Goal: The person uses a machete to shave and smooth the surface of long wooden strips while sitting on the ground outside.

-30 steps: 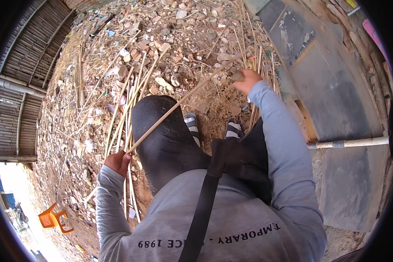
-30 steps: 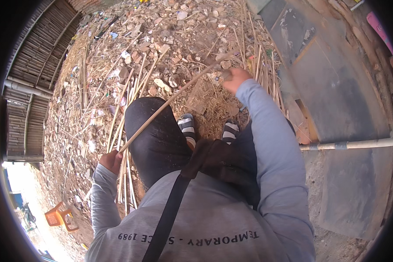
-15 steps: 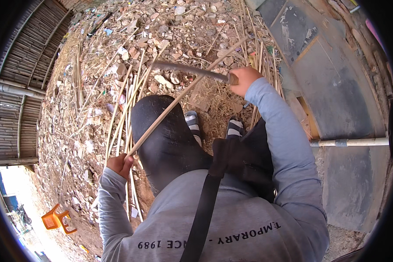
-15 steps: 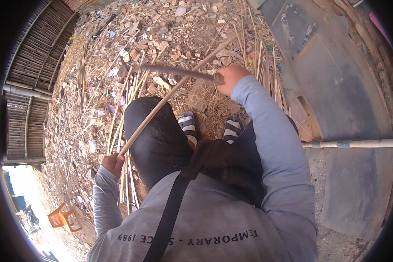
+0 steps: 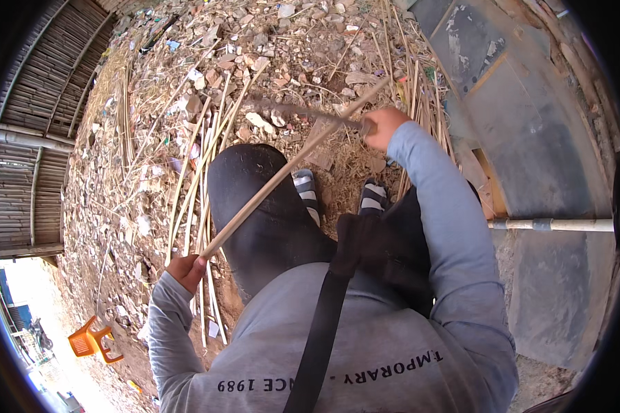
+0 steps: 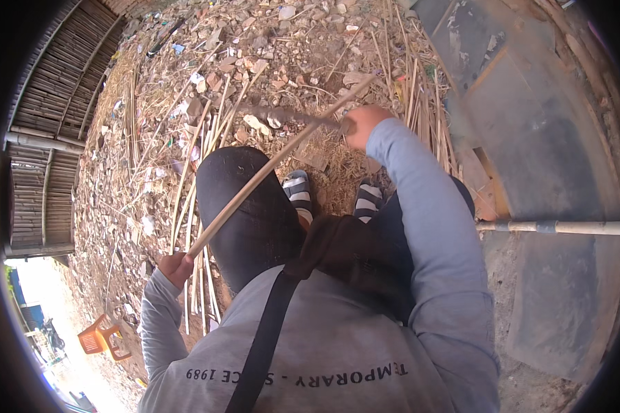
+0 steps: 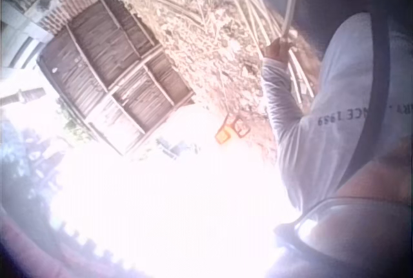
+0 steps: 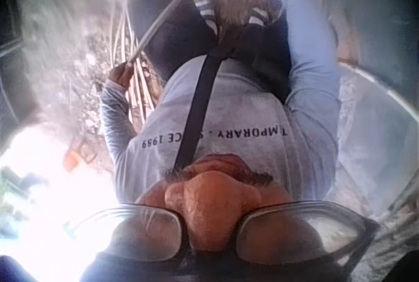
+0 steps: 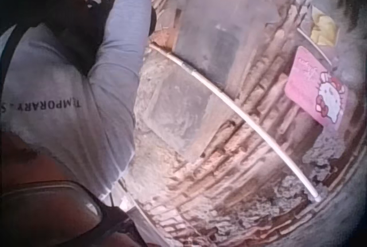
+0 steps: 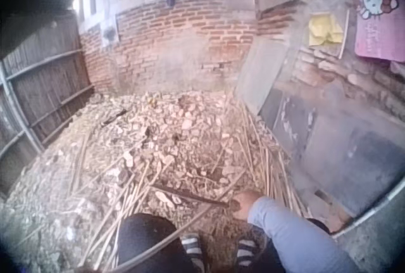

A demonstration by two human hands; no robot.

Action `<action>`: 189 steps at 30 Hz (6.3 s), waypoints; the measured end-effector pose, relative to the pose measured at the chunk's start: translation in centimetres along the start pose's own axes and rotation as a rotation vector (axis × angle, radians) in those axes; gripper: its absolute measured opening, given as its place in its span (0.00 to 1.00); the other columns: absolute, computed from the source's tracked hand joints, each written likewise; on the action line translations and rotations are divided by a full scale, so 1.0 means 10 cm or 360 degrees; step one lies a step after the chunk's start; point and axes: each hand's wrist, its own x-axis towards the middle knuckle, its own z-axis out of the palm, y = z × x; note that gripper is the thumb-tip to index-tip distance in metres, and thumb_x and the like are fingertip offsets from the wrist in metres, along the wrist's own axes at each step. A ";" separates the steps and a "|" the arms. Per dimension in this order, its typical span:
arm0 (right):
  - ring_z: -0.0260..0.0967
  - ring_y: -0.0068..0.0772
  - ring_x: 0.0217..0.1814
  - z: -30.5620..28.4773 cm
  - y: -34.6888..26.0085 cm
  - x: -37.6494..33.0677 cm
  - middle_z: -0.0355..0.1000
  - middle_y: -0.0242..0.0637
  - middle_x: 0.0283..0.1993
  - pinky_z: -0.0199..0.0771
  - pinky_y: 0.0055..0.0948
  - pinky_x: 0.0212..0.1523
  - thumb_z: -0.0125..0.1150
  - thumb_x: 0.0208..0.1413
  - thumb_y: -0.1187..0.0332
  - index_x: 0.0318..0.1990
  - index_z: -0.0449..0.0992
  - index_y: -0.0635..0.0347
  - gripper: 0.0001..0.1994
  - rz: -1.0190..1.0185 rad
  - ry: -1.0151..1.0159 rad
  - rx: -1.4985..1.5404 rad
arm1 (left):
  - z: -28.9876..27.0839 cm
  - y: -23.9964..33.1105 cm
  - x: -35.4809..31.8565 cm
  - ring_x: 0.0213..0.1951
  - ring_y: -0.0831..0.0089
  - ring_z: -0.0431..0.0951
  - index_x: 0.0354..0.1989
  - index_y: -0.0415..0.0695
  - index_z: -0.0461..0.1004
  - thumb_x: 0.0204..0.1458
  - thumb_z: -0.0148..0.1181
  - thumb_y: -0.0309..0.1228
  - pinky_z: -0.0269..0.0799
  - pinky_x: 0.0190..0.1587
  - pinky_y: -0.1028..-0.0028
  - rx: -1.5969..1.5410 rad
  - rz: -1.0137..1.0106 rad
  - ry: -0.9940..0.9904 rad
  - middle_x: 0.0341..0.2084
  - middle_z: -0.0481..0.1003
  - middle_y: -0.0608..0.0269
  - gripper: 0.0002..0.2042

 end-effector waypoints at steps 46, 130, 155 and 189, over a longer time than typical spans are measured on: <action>0.74 0.47 0.46 -0.04 0.23 0.12 0.75 0.47 0.43 0.72 0.38 0.52 0.58 0.48 0.60 0.48 0.76 0.52 0.18 0.0240 0.0030 -0.0007 | 0.12 -0.14 0.15 0.20 0.78 0.63 0.24 0.39 0.71 0.60 0.45 0.52 0.62 0.23 0.70 0.0015 -0.0045 0.0081 0.14 0.67 0.68 0.26; 0.74 0.41 0.35 -0.33 -0.22 -0.19 0.75 0.43 0.31 0.73 0.34 0.39 0.64 0.40 0.61 0.39 0.76 0.61 0.18 -0.0280 0.0103 0.0026 | 0.52 0.21 0.09 0.23 0.43 0.73 0.25 0.41 0.68 0.57 0.53 0.43 0.66 0.26 0.51 0.0557 0.0129 0.0772 0.16 0.71 0.44 0.17; 0.72 0.40 0.33 -0.01 0.07 0.10 0.74 0.41 0.29 0.71 0.36 0.39 0.64 0.39 0.60 0.36 0.76 0.63 0.17 -0.0017 0.0025 0.0359 | 0.51 0.10 0.24 0.23 0.44 0.73 0.25 0.41 0.68 0.56 0.54 0.47 0.67 0.25 0.53 0.0560 0.0175 0.0764 0.17 0.71 0.45 0.19; 0.74 0.47 0.41 -0.18 -0.14 0.02 0.77 0.46 0.37 0.72 0.36 0.44 0.62 0.38 0.60 0.41 0.78 0.58 0.20 -0.0005 -0.0015 0.0137 | 0.50 0.21 0.19 0.20 0.47 0.74 0.26 0.44 0.67 0.55 0.55 0.47 0.69 0.23 0.53 0.0809 0.0170 0.0900 0.17 0.73 0.49 0.18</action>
